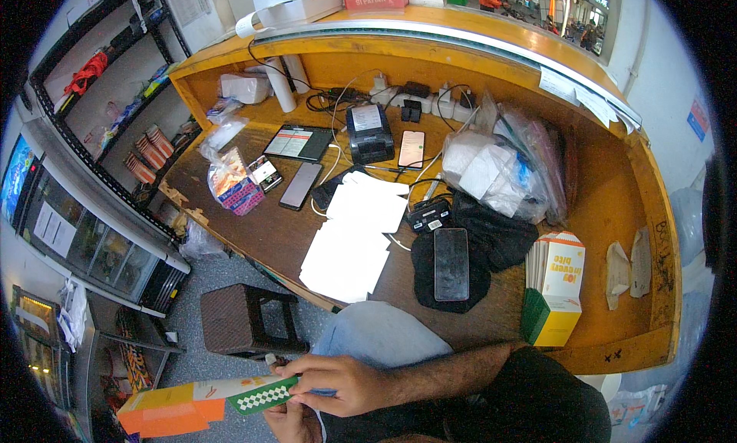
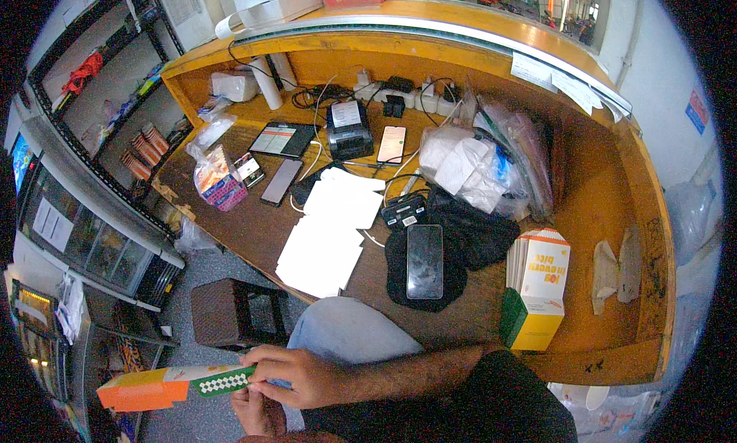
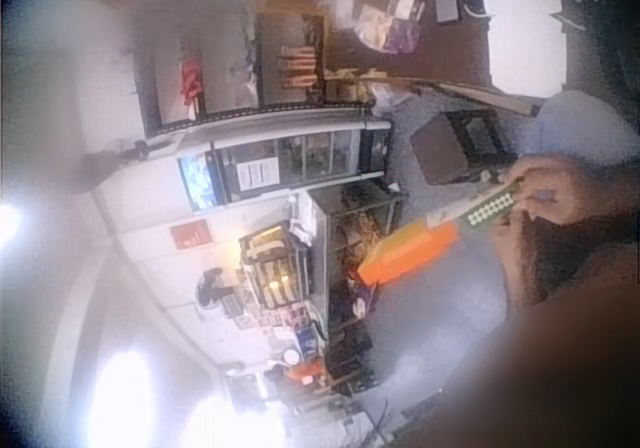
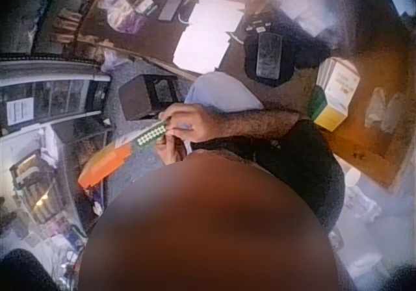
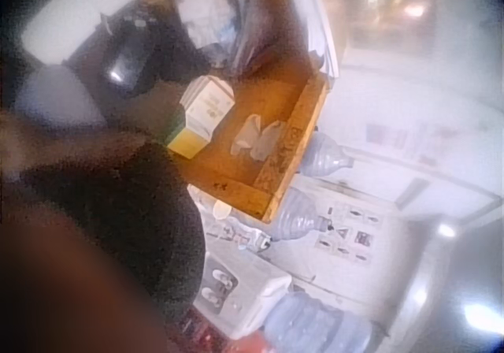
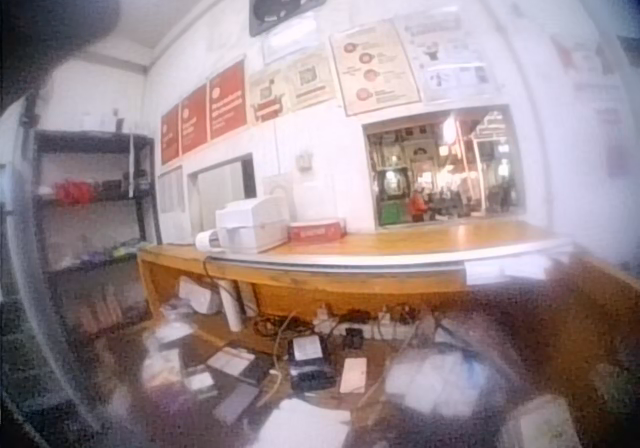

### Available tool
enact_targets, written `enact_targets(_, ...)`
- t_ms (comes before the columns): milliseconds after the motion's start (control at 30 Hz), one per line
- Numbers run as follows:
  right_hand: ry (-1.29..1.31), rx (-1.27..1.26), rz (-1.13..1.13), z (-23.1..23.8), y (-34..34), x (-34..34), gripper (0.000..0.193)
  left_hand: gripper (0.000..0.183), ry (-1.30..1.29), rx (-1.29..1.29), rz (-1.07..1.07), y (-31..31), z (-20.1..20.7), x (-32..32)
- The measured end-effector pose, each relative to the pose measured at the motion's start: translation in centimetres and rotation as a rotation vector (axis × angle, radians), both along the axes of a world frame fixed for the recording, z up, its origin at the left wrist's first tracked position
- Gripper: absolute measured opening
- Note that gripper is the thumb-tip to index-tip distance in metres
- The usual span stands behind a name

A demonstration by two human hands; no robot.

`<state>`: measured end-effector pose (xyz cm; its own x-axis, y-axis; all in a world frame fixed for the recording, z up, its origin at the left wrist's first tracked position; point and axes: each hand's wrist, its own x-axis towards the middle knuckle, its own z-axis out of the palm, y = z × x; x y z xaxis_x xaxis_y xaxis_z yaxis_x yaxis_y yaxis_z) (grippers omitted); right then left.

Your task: The person assembles small rectangular food boxes by folding flat cardboard pieces and tucking flaps into slots. They handle multiple boxes one at a time, folding edges and securing tabs to form the box shape, then placing finished boxes on the counter.

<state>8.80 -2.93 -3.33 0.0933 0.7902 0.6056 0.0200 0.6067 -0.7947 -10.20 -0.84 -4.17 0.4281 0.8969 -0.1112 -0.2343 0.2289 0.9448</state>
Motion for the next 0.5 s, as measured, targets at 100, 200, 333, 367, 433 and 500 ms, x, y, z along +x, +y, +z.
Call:
enact_targets(100, 0.007, -0.014, 0.02, 0.4, -0.1, 0.2, 0.011, 0.033, -0.022, -0.068, 0.023, -0.1, -0.3, 0.0)
enact_targets(200, -0.01, -0.033, 0.013, 0.6, -0.2, 0.3, 0.011, 0.033, -0.028, -0.065, 0.079, -0.6, 1.0, 1.3)
enact_targets(333, -0.033, -0.051, 0.01, 0.7, -0.2, 0.5, 0.013, 0.026, 0.008, -0.097, 0.076, -0.4, 1.1, 1.4)
enact_targets(367, -0.057, -0.044, -0.006, 0.7, -0.2, 0.5, 0.013, 0.024, 0.0, -0.093, 0.056, -0.2, 0.8, 1.0)
enact_targets(433, -0.11, -0.012, -0.055, 0.7, -0.2, 0.5, 0.013, 0.02, -0.014, -0.087, 0.039, -0.1, 0.3, 0.5)
enact_targets(500, -0.167, 0.037, -0.117, 0.4, 0.0, 0.3, 0.014, 0.017, -0.027, -0.084, 0.046, -0.2, -0.1, 0.3)
